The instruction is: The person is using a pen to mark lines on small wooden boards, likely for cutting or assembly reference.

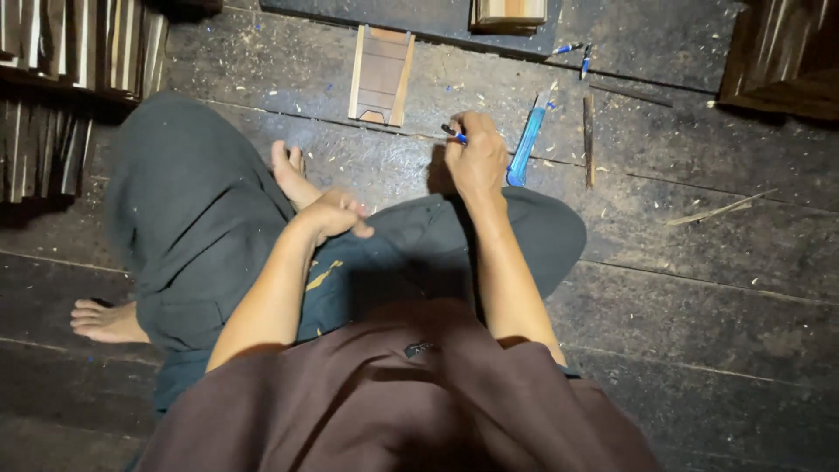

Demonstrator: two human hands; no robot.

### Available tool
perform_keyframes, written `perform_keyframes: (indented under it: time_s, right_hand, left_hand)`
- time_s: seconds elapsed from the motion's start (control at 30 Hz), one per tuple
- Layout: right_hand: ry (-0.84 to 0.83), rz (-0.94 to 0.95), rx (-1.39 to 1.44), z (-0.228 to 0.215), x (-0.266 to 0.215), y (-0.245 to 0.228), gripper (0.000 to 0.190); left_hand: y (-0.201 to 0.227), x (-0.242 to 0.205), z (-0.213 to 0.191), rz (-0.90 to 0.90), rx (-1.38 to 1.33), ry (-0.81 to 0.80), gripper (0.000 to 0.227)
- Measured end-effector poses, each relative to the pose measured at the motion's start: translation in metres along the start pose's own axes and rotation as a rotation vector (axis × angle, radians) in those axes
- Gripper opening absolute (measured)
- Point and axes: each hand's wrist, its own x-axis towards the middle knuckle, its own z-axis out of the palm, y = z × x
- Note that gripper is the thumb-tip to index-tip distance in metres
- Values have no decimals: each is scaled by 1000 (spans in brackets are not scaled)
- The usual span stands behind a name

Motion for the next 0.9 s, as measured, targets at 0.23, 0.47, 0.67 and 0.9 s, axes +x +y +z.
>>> perform_keyframes:
  time_s: [0.23,0.47,0.67,0.9]
  right_hand:
    - [100,41,-71,44,-11,41,3]
    - [106,84,-82,49,1,39,6]
    - [50,195,-123,64,12,58,8]
    - [-17,187,-134,75,17,65,9]
  left_hand:
    - [16,32,-16,305,279,131,16]
    - [113,73,-27,346,273,583,86]
    - [116,109,-6,311,467,731,75]
    - [137,87,-7,549,241,675,96]
